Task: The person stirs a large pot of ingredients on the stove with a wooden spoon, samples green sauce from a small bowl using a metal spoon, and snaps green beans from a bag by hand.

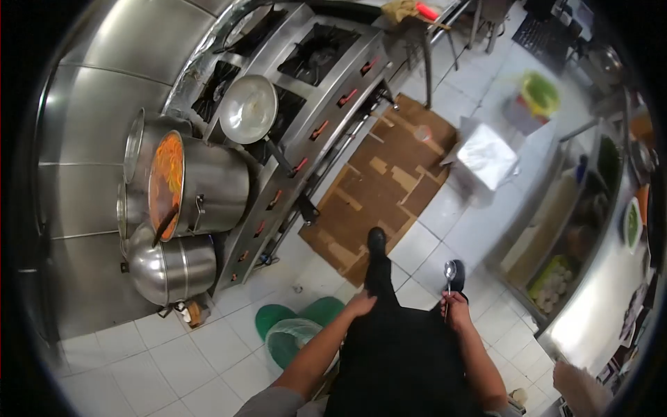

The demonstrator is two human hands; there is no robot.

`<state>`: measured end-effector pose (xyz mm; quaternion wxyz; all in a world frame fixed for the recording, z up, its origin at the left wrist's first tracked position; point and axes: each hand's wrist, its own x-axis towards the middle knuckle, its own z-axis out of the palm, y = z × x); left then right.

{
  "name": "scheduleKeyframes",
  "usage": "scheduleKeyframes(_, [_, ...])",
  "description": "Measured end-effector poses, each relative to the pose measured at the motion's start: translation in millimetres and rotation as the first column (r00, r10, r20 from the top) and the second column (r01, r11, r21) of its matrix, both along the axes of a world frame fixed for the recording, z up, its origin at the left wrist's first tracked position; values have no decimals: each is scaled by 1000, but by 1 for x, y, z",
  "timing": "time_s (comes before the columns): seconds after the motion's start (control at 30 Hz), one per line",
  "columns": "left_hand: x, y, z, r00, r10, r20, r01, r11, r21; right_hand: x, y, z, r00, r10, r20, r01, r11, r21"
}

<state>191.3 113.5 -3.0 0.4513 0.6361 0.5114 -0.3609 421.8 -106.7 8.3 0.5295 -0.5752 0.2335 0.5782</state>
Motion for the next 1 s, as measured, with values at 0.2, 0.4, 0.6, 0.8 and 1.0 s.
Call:
scheduleKeyframes(0.2, [-1,24,-33,973,-159,-170,150,987,-66,-65,41,-61,999,37,-33,-37,999,-4])
scheduleKeyframes(0.4, [18,49,-44,910,-89,-404,66,995,-70,-88,76,-139,991,-31,-131,30,1000,-8])
scheduleKeyframes(0.6, [12,73,-59,966,235,-111,-222,968,117,-96,80,-173,957,-85,-278,54,992,-117])
scheduleKeyframes(0.8, [-57,117,-99,334,920,206,-923,363,-127,-88,95,-163,955,-125,-269,112,992,-62])
scheduleKeyframes(1.0, [-181,276,-105,-120,836,536,-846,196,-496,-95,85,-176,951,-88,-296,69,995,-74])
